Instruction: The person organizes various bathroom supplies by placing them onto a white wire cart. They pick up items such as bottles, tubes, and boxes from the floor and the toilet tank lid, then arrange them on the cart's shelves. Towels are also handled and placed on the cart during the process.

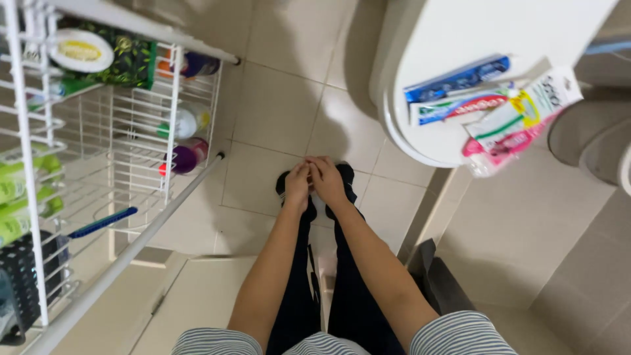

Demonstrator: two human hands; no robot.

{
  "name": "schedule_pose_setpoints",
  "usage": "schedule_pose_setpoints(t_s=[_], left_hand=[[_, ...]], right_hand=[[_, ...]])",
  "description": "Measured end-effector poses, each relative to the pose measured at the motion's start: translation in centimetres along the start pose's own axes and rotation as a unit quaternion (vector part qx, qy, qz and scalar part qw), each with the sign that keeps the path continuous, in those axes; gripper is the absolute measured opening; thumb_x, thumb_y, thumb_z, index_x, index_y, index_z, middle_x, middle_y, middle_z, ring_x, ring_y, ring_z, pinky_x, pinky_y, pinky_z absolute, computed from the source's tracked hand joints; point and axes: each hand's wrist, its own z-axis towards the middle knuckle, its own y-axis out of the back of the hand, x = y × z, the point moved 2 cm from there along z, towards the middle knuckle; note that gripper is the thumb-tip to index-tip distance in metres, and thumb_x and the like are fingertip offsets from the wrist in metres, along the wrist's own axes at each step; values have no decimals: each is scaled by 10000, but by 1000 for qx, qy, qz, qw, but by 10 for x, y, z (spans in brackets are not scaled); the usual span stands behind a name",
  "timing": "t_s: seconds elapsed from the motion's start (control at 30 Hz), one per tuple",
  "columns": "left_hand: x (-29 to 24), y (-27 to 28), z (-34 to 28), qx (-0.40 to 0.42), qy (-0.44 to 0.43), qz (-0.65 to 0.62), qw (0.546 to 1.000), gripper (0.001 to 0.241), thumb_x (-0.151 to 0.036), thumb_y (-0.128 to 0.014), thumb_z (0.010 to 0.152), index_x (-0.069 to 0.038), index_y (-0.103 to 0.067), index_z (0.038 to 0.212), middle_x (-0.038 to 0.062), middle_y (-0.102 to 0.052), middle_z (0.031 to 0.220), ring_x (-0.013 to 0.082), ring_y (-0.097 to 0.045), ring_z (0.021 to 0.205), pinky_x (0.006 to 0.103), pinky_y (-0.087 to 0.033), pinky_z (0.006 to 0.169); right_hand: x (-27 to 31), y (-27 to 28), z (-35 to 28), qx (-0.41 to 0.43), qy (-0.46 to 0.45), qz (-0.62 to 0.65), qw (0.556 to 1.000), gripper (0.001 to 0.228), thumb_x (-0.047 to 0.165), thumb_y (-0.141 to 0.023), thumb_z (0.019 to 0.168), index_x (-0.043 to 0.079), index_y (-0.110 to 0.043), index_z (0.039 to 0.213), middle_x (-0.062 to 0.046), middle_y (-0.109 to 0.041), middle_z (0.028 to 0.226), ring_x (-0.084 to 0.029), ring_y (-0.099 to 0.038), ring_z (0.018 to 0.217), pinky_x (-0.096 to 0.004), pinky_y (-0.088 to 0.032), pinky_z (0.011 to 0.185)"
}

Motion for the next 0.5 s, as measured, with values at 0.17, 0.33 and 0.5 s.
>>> schedule_pose_setpoints(t_s=[0.17, 0.33, 0.5], left_hand=[[-2, -75, -16, 82, -39, 151, 984, 340, -310, -612, 1022, -31, -686, 1202, 69, -706, 1088, 164, -662, 950, 314, -555, 815], [18, -149, 14, 134, -104, 217, 961, 291, -281, -684, 975, -44, -718, 1140, 72, -720, 986, 169, -664, 834, 313, -528, 692], [-30, -242, -25, 58, -407, 405, 817, 357, -189, -797, 851, -134, -709, 1193, 76, -676, 1181, 230, -660, 957, 338, -555, 878]], right_hand=[[-3, 88, -35, -68, -2, 39, 997, 369, 60, -619, 956, 56, -637, 1324, -149, -698, 1203, -292, -700, 965, -356, -559, 848], [-14, 194, -40, -130, 12, -16, 991, 419, 88, -655, 939, 79, -616, 1356, -139, -693, 1139, -304, -679, 971, -361, -557, 826], [-19, 305, -24, -274, 97, -228, 929, 386, 40, -706, 920, 94, -669, 1300, -138, -652, 1299, -376, -591, 1163, -460, -466, 1012]])
